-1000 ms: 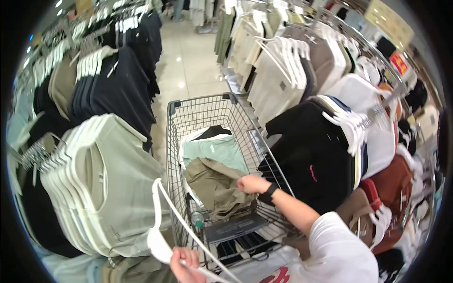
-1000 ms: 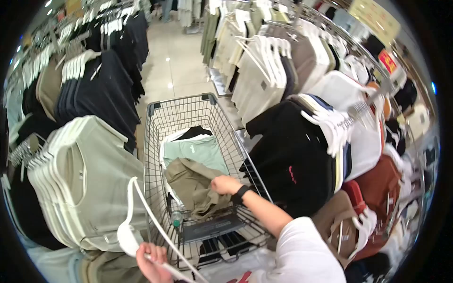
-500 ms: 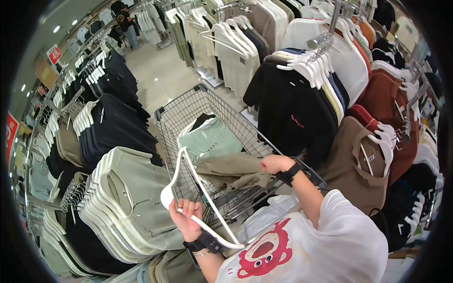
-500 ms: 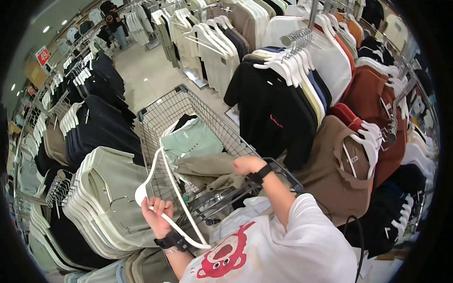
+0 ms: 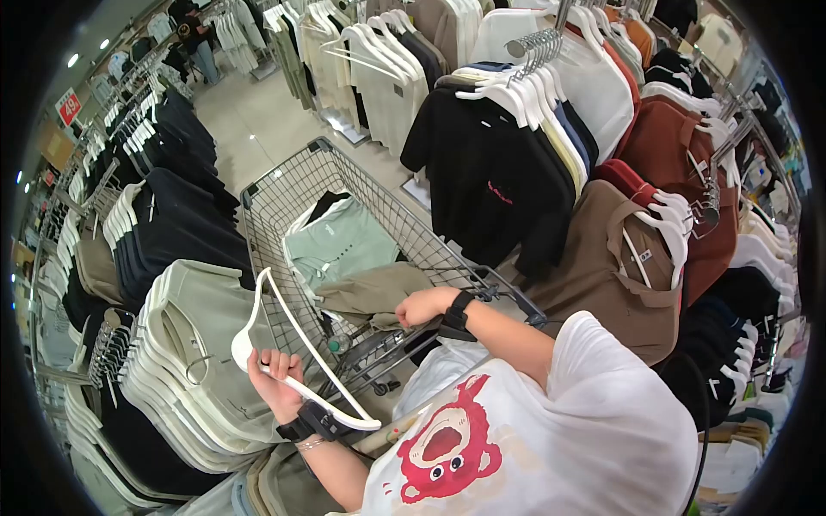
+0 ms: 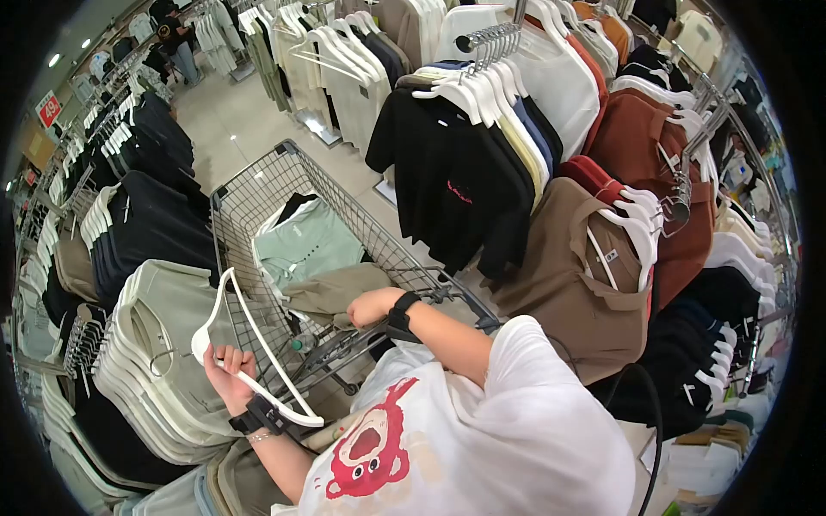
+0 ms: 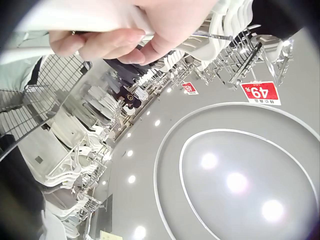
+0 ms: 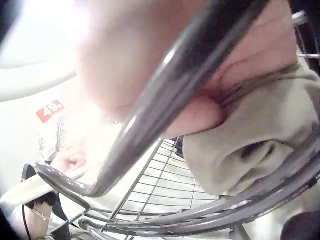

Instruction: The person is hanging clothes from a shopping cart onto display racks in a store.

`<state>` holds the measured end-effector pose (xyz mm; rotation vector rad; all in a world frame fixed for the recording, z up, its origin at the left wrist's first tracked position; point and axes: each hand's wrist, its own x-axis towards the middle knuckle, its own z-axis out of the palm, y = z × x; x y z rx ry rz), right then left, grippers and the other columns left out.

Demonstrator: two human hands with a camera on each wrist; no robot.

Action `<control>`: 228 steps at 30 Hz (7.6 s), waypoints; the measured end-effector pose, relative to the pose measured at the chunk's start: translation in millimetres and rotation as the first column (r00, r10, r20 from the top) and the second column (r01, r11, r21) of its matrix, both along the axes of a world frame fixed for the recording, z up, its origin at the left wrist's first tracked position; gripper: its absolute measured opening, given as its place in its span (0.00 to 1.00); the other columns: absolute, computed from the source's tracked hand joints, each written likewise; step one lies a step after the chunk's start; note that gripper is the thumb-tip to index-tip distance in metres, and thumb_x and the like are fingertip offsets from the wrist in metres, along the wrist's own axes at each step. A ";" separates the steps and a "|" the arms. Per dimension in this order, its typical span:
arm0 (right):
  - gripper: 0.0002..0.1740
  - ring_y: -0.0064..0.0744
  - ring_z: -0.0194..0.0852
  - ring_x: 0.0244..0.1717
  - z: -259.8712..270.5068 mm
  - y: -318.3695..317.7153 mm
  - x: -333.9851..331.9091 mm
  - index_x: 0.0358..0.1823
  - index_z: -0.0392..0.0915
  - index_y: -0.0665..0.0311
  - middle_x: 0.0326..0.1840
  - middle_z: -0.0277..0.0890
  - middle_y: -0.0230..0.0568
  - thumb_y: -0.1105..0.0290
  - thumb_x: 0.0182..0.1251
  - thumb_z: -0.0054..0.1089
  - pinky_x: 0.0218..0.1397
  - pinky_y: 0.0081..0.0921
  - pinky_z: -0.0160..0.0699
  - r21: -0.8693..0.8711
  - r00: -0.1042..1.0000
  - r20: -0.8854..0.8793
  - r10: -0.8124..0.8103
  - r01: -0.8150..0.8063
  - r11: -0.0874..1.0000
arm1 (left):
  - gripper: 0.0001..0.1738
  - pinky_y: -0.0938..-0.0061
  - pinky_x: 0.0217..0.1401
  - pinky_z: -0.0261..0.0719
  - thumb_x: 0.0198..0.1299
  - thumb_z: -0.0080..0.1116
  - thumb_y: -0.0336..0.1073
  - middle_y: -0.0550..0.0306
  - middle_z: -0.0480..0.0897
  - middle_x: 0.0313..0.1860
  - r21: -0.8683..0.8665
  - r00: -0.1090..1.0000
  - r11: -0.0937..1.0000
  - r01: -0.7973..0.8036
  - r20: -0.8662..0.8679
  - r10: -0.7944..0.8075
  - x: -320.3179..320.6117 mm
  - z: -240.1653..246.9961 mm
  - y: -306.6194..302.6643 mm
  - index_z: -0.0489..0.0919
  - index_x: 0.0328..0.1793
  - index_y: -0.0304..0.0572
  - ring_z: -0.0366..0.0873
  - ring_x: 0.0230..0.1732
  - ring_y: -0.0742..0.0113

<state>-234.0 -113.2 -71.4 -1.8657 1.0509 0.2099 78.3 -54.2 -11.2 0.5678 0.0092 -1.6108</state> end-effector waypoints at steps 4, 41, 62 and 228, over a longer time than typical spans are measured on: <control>0.14 0.41 0.77 0.39 -13.8 -1.5 -2.6 0.38 0.79 0.56 0.36 0.80 0.41 0.63 0.50 0.54 0.43 0.35 0.72 -0.017 1.000 0.002 0.011 -0.011 1.000 | 0.18 0.76 0.26 0.54 0.62 0.49 0.43 0.67 0.55 0.10 0.002 1.000 1.000 0.025 -0.019 -0.025 3.5 -7.3 -0.2 0.62 0.21 0.49 0.50 0.10 0.76; 0.16 0.48 0.78 0.41 12.3 -10.3 -21.5 0.41 0.78 0.56 0.36 0.80 0.45 0.68 0.47 0.55 0.43 0.40 0.75 -0.207 0.959 -0.274 0.075 -0.135 0.969 | 0.17 0.76 0.26 0.55 0.63 0.48 0.42 0.66 0.57 0.11 0.010 0.991 0.991 -0.131 -0.011 0.131 -14.4 -1.5 9.8 0.64 0.22 0.48 0.52 0.12 0.75; 0.05 0.47 0.77 0.32 14.8 -24.9 -31.7 0.32 0.77 0.55 0.27 0.78 0.41 0.71 0.56 0.52 0.34 0.40 0.74 -0.478 1.000 0.016 -0.003 0.010 0.879 | 0.21 0.82 0.18 0.49 0.65 0.46 0.48 0.68 0.55 0.09 -0.134 0.689 0.920 -0.369 0.625 0.367 -56.5 25.8 -8.0 0.68 0.23 0.43 0.49 0.10 0.78; 0.40 0.49 0.64 0.61 -238.0 -625.1 217.8 0.65 0.59 0.57 0.64 0.64 0.48 0.59 0.49 0.66 0.65 0.48 0.61 -0.536 0.975 -0.177 0.135 -0.210 0.818 | 0.17 0.72 0.51 0.75 0.65 0.49 0.37 0.49 0.80 0.46 0.096 0.225 0.765 0.637 0.926 -0.303 46.5 -6.8 -502.4 0.74 0.53 0.31 0.79 0.47 0.62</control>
